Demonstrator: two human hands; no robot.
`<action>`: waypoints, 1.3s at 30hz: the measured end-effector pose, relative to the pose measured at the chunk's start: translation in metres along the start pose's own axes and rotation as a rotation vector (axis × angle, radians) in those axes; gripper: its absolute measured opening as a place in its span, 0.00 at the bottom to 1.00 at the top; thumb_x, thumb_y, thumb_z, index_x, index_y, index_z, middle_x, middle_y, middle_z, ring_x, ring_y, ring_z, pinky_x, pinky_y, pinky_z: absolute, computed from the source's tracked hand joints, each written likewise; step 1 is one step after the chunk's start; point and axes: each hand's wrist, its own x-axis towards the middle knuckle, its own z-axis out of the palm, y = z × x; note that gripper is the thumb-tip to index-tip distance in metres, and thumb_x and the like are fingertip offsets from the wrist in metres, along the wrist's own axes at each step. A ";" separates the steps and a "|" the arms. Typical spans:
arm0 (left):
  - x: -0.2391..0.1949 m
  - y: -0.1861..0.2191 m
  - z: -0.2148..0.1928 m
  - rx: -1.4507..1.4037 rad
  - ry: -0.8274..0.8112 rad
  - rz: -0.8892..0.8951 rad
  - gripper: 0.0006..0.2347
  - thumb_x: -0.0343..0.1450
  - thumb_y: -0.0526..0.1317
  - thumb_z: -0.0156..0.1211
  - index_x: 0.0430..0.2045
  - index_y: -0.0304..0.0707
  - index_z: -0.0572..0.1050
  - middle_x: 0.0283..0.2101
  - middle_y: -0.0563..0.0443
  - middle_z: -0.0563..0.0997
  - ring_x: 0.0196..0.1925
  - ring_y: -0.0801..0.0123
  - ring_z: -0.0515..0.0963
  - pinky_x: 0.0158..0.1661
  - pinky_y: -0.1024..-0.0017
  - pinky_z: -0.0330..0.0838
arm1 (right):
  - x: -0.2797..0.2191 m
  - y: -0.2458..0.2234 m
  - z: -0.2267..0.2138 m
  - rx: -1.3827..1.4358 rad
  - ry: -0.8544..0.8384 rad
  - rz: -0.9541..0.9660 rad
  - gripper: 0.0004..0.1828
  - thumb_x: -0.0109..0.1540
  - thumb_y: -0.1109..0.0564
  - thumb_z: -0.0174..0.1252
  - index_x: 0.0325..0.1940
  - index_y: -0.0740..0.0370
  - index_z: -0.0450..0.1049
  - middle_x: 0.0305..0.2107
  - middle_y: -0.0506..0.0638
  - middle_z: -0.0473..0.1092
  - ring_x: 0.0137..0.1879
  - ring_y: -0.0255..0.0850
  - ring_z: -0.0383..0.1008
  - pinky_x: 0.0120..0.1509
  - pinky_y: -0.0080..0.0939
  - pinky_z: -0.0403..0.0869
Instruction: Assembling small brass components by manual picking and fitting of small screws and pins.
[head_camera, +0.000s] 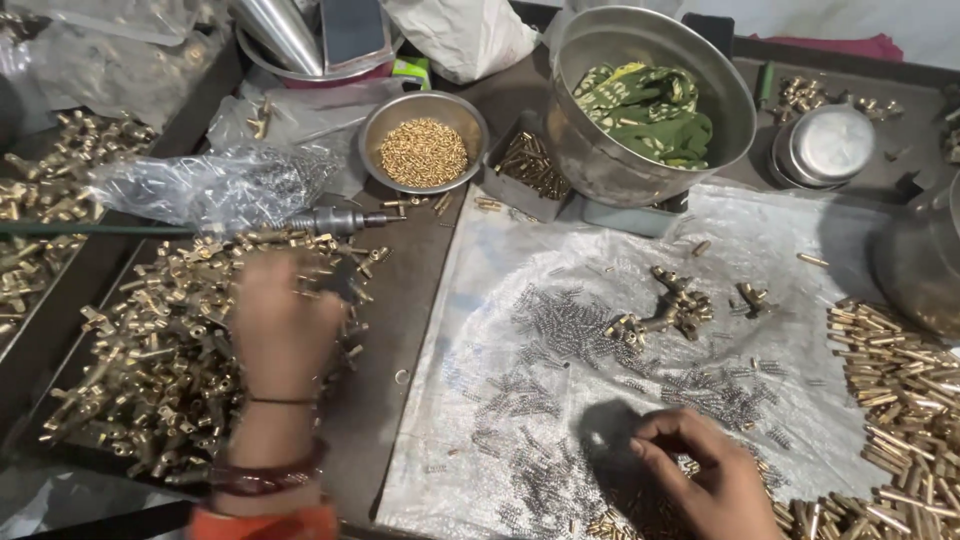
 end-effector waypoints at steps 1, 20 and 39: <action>0.011 -0.019 -0.013 0.221 0.143 0.121 0.17 0.59 0.31 0.67 0.43 0.33 0.79 0.51 0.36 0.78 0.53 0.45 0.76 0.53 0.55 0.72 | -0.002 0.007 0.001 -0.043 -0.004 0.034 0.07 0.55 0.59 0.68 0.36 0.63 0.81 0.36 0.49 0.76 0.46 0.39 0.81 0.54 0.40 0.76; -0.162 0.137 0.144 -1.218 -1.138 -0.210 0.08 0.73 0.31 0.62 0.44 0.29 0.80 0.36 0.52 0.84 0.35 0.75 0.80 0.38 0.76 0.75 | 0.105 -0.028 -0.034 -0.580 0.212 -0.400 0.17 0.57 0.64 0.59 0.51 0.58 0.78 0.50 0.53 0.76 0.58 0.54 0.73 0.61 0.51 0.72; -0.164 0.126 0.148 -1.171 -1.165 -0.472 0.10 0.73 0.35 0.63 0.44 0.28 0.77 0.28 0.50 0.79 0.21 0.75 0.75 0.21 0.74 0.66 | 0.044 -0.013 -0.061 -0.252 0.289 -0.009 0.17 0.57 0.57 0.66 0.51 0.54 0.79 0.46 0.50 0.79 0.50 0.42 0.82 0.47 0.45 0.80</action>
